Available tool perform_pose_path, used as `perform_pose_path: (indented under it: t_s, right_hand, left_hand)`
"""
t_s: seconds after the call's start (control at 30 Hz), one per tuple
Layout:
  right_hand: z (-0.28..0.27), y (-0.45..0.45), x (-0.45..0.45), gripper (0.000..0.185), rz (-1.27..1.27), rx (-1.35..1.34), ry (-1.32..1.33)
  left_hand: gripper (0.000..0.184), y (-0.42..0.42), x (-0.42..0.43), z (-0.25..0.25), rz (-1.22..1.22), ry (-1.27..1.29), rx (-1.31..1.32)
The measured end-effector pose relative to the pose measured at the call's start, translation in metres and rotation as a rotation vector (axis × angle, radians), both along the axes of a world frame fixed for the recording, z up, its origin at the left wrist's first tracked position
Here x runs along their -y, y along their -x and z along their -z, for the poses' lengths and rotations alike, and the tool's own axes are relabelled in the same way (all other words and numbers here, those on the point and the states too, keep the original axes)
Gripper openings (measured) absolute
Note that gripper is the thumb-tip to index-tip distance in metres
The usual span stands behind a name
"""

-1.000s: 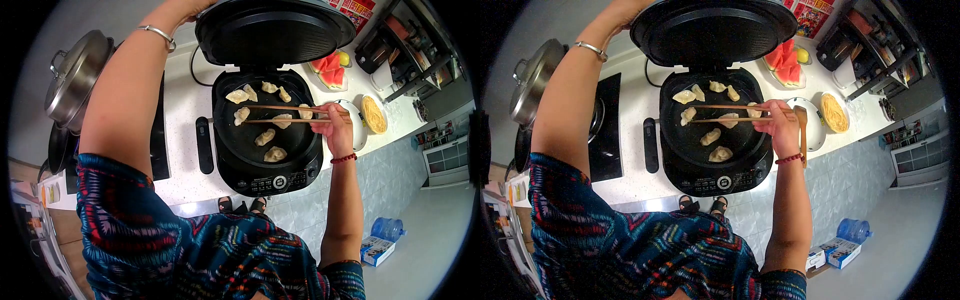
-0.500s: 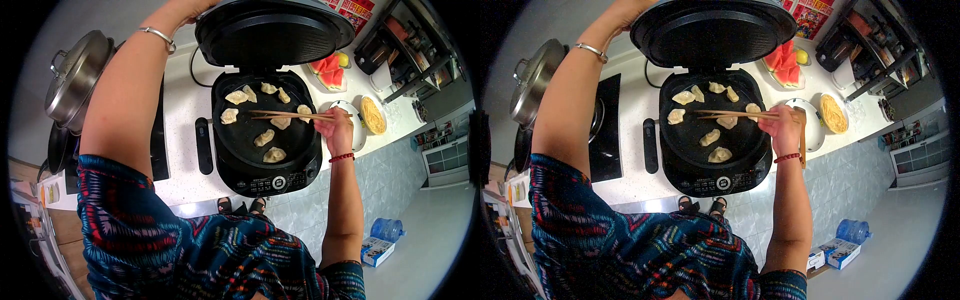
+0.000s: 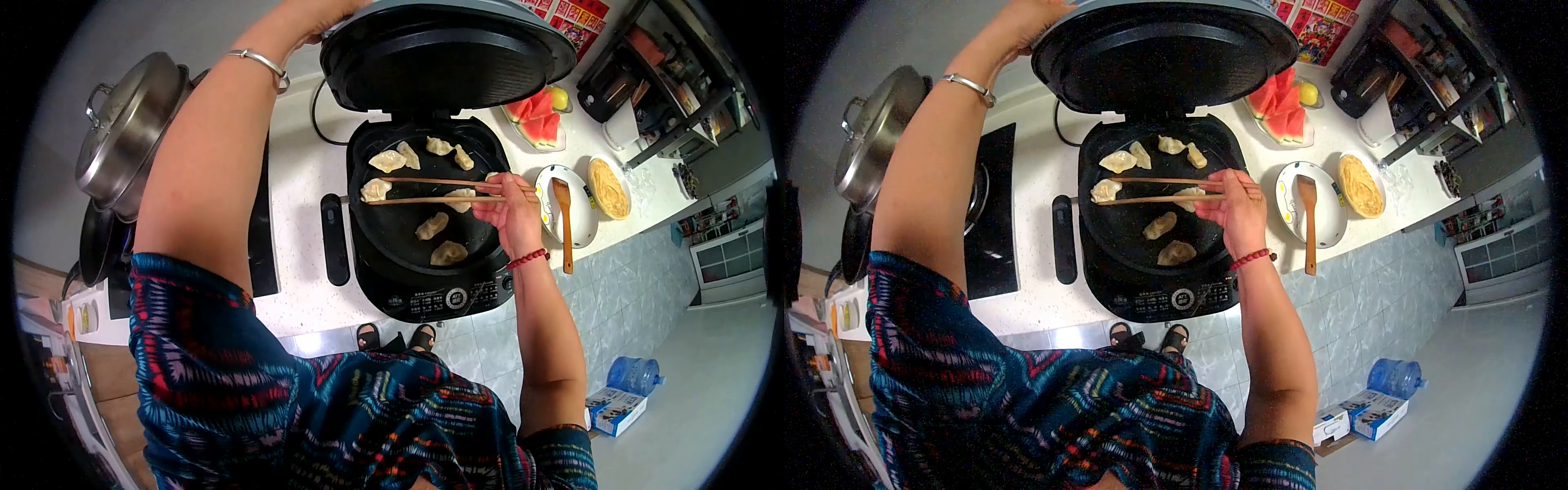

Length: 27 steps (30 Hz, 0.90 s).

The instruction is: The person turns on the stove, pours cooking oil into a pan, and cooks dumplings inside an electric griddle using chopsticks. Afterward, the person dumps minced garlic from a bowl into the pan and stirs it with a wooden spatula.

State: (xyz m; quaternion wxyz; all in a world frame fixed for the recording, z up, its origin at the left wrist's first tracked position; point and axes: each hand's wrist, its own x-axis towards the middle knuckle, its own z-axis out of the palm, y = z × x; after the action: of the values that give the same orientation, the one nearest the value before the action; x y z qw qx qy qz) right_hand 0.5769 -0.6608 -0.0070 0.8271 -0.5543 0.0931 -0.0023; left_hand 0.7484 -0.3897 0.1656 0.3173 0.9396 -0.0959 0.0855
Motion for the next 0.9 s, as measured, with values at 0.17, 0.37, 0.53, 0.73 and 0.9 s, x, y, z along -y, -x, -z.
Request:
perform_pose_path:
  t_s: [0.17, 0.37, 0.53, 0.73, 0.9]
  right_hand:
    - [-0.001, 0.008, -0.006, 0.023, 0.022, 0.088, 0.078]
    - [-0.008, 0.061, -0.018, 0.008, -0.031, 0.683, 0.811]
    - [-0.008, 0.096, -0.015, 0.022, -0.227, 1.058, 1.139]
    - [-0.019, 0.114, -0.002, 0.021, -0.246, 0.994, 1.149]
    - [-0.028, 0.122, 0.007, 0.008, -0.040, 0.796, 0.956]
  left_hand:
    - [0.030, 0.000, -0.001, 0.001, -0.023, -0.059, 0.004]
    - [0.033, 0.000, 0.000, 0.000, -0.015, -0.085, 0.003]
    - [0.035, -0.008, -0.003, 0.001, 0.013, -0.248, 0.032]
    - [0.034, -0.015, -0.005, 0.005, 0.036, -0.328, 0.070]
    - [0.033, -0.004, -0.001, 0.000, 0.036, -0.254, 0.026]
